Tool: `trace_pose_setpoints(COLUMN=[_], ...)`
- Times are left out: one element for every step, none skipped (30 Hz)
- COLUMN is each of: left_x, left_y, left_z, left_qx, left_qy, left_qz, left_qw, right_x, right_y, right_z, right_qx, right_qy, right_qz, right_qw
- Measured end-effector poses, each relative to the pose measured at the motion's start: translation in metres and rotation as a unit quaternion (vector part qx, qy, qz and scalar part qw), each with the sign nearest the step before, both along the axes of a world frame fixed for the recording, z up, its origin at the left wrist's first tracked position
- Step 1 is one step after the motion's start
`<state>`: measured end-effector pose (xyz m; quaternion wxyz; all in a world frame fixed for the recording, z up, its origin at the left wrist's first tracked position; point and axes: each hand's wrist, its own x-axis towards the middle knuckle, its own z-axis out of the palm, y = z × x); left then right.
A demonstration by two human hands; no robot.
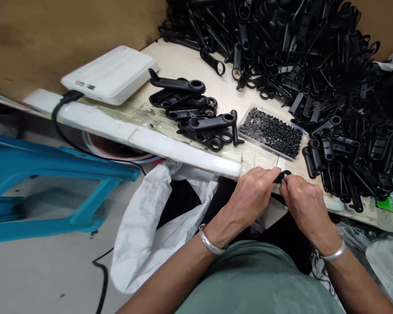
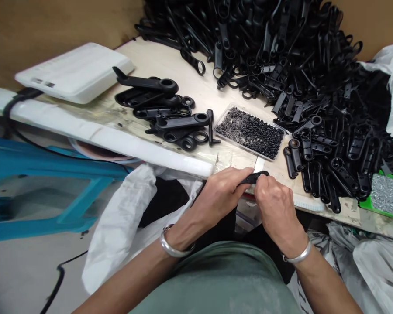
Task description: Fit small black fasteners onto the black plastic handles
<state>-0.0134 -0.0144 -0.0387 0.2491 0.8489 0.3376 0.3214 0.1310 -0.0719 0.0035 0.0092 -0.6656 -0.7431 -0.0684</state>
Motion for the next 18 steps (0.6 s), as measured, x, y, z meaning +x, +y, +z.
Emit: trace_pose_setpoints(left_x=[0.000, 0.000, 0.000, 0.000, -0.001, -0.001, -0.001, -0.001, -0.001, -0.001, -0.001, -0.001, -0.001, -0.001, -0.001, -0.001, -0.001, -0.001], left_y=[0.000, 0.000, 0.000, 0.000, 0.000, 0.000, 0.001, 0.001, 0.001, 0.001, 0.001, 0.002, 0.002, 0.002, 0.002, 0.002, 0.002, 0.003], left_z=[0.000, -0.001, -0.001, -0.001, -0.002, -0.002, -0.002, -0.002, -0.002, -0.002, -0.002, -0.002, -0.002, -0.002, -0.002, -0.002, -0.002, -0.002], left_qx=[-0.001, -0.003, -0.004, -0.005, -0.006, -0.007, -0.007, -0.007, -0.007, -0.007, -0.007, -0.006, -0.005, -0.003, -0.001, 0.001, 0.003, 0.005], left_qy=[-0.004, -0.008, -0.012, -0.016, -0.018, -0.018, -0.017, -0.015, -0.014, -0.015, -0.015, -0.016, -0.018, -0.019, -0.020, -0.019, -0.017, -0.016], left_qz=[-0.001, -0.001, -0.002, -0.002, -0.002, -0.003, -0.004, -0.004, -0.004, -0.003, -0.002, 0.000, 0.001, 0.002, 0.002, 0.002, 0.001, 0.000], left_qw=[1.000, 1.000, 1.000, 1.000, 1.000, 1.000, 1.000, 1.000, 1.000, 1.000, 1.000, 1.000, 1.000, 1.000, 1.000, 1.000, 1.000, 1.000], right_x=[0.001, 0.002, 0.004, 0.007, 0.010, 0.012, 0.014, 0.015, 0.016, 0.016, 0.015, 0.014, 0.013, 0.012, 0.012, 0.012, 0.012, 0.013], right_y=[0.001, 0.002, 0.004, 0.006, 0.007, 0.009, 0.010, 0.010, 0.010, 0.009, 0.007, 0.006, 0.004, 0.002, 0.001, 0.001, 0.001, 0.002], right_z=[0.000, 0.001, 0.002, 0.003, 0.004, 0.005, 0.005, 0.005, 0.005, 0.004, 0.003, 0.002, 0.001, 0.001, 0.001, 0.002, 0.003, 0.005], right_qx=[0.000, 0.000, -0.006, -0.018, -0.034, -0.052, -0.066, -0.073, -0.069, -0.057, -0.039, -0.018, 0.002, 0.015, 0.019, 0.014, 0.000, -0.017], right_qy=[0.022, 0.058, 0.104, 0.157, 0.207, 0.249, 0.278, 0.293, 0.295, 0.287, 0.271, 0.251, 0.230, 0.213, 0.202, 0.199, 0.202, 0.208], right_qz=[-0.011, -0.023, -0.039, -0.059, -0.081, -0.101, -0.117, -0.126, -0.127, -0.120, -0.107, -0.091, -0.073, -0.058, -0.047, -0.040, -0.039, -0.043], right_qw=[1.000, 0.998, 0.994, 0.986, 0.974, 0.962, 0.951, 0.945, 0.944, 0.949, 0.956, 0.964, 0.970, 0.975, 0.978, 0.979, 0.979, 0.977])
